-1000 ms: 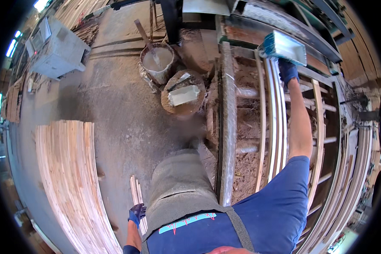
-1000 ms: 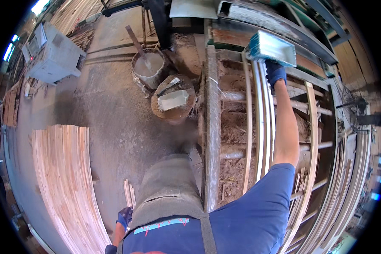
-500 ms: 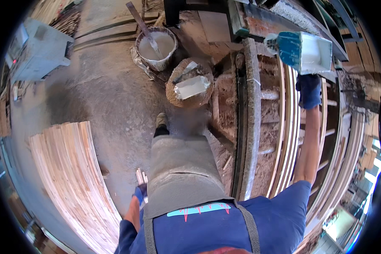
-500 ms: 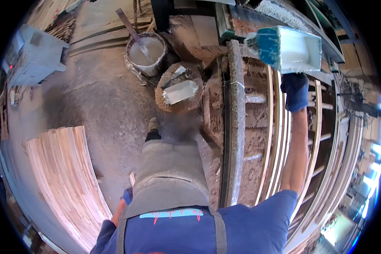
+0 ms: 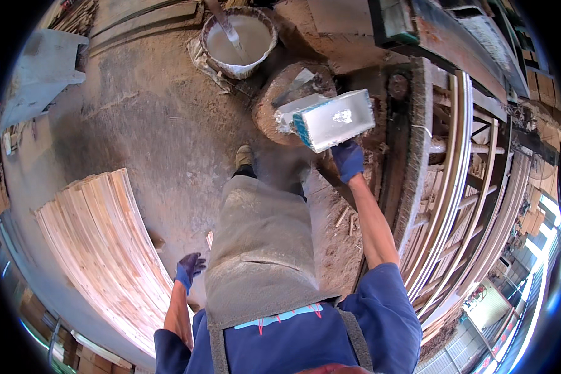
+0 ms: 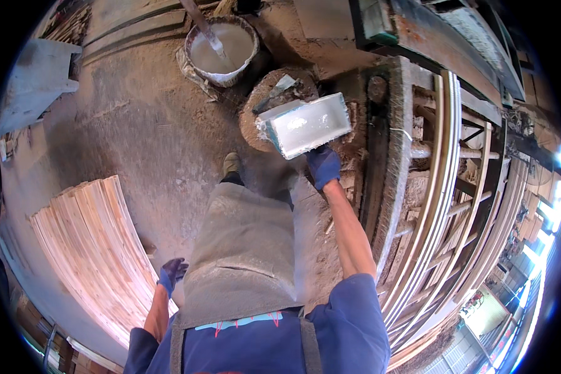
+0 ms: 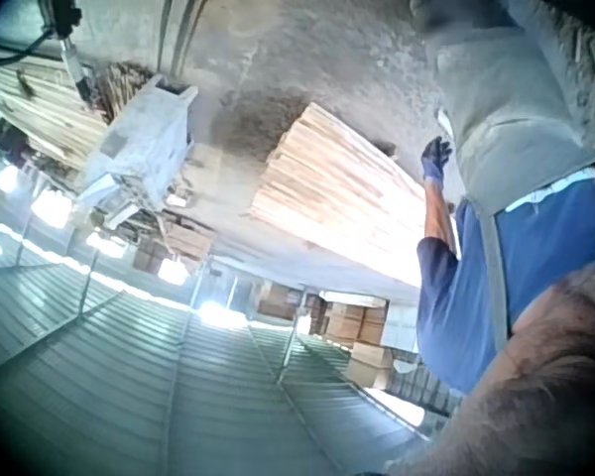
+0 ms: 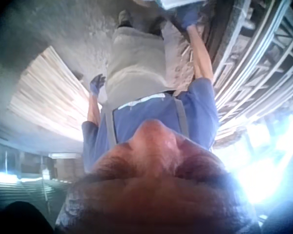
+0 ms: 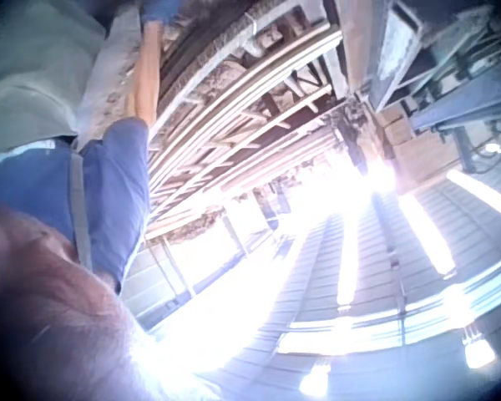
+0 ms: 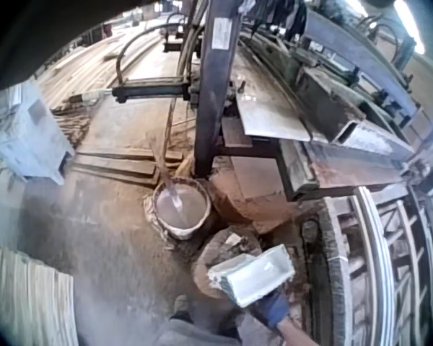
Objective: The person walks through a workshop, puts on gloves, and repeatedly picks up long, thin wooden planks from a pile on the floor. They place each plank onto a large, curved wooden frame structure. The person also uses a small metal scoop to move sawdust or debris from the frame.
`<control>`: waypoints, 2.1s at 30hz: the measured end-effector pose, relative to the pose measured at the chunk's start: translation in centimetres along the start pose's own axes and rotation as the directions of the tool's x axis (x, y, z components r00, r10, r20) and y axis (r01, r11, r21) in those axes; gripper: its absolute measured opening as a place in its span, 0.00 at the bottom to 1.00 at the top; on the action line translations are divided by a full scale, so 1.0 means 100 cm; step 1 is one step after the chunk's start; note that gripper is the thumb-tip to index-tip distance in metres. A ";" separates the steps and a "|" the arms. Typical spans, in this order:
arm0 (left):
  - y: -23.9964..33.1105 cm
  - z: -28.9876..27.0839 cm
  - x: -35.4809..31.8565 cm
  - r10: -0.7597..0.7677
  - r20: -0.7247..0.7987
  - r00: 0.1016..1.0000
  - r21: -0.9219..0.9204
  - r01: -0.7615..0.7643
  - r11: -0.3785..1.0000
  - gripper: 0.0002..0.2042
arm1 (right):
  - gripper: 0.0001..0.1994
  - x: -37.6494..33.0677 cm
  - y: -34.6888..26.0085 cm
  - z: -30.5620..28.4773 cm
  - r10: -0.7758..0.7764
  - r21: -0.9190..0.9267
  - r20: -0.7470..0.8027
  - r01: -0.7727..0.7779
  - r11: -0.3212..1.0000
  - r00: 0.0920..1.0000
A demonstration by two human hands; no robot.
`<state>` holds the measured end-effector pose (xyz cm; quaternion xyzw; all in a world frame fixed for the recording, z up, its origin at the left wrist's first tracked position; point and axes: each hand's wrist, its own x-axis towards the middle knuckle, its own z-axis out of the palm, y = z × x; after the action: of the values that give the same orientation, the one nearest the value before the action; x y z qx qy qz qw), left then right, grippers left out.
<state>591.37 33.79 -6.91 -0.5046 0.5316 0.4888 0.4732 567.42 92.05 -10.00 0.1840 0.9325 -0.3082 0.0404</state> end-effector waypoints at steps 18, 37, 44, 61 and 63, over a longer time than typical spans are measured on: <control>-0.013 -0.036 0.058 0.648 0.185 0.739 0.552 -0.624 0.554 0.19 | 0.22 0.027 0.012 0.043 0.299 -0.223 0.323 -0.235 0.946 0.898; 0.144 0.469 -0.203 0.355 0.814 0.459 0.256 -0.833 0.491 0.18 | 0.46 -0.560 0.175 -0.388 0.729 -0.260 -0.444 -0.853 0.451 0.521; 0.059 0.595 -0.296 0.227 0.937 0.266 0.203 -0.942 0.266 0.17 | 0.43 -0.606 0.250 -0.413 0.665 -0.259 -0.416 -0.782 0.568 0.620; 0.023 0.707 -0.317 0.208 0.952 0.224 0.174 -0.957 0.234 0.16 | 0.19 -0.611 0.366 -0.426 0.707 -0.274 -0.168 -0.721 0.636 0.687; 0.016 0.716 -0.319 0.217 0.944 0.247 0.206 -0.959 0.196 0.18 | 0.10 -0.612 0.373 -0.423 0.618 -0.404 -0.212 -0.643 0.650 0.757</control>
<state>591.82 107.56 19.60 0.3251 0.5950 0.5051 0.5340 639.65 125.15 14.79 0.4899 0.8557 -0.0436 0.1608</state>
